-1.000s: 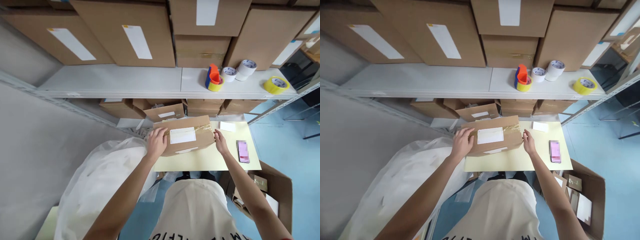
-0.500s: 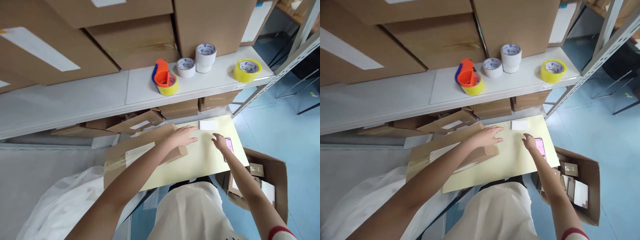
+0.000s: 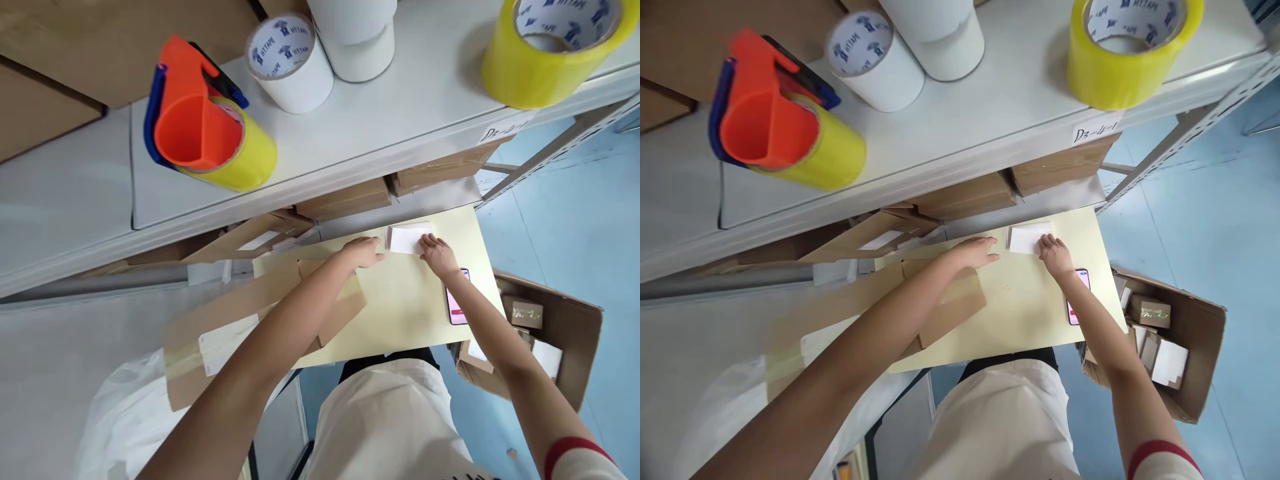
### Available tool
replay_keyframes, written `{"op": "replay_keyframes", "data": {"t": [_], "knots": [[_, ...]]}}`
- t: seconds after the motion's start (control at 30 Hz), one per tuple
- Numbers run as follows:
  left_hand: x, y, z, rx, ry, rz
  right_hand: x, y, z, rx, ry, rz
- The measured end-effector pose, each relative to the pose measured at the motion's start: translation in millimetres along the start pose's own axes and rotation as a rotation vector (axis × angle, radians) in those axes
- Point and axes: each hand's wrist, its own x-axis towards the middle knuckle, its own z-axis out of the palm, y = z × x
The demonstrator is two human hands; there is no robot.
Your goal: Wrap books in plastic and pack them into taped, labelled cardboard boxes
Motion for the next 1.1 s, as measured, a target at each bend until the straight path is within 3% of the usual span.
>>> {"op": "replay_keyframes", "data": {"t": [0.3,0.67,0.9,1.1], "knots": [[0.9,3.9,-1.1,-0.101,0.031,0.009,0.1,0.9,-17.3,-0.09,-0.206,0.036],[-8.1,9.0,-8.9,-0.068,-0.035,-0.017,7.8,-19.8,-42.4,-0.223,-0.269,0.009],[-5.2,2.8,-1.0,-0.128,0.035,0.011,9.7,-28.8,-61.4,-0.411,-0.338,-0.09],[-1.6,3.5,4.4,-0.128,0.15,0.104,6.2,-27.9,-75.8,-0.332,-0.281,0.043]]}}
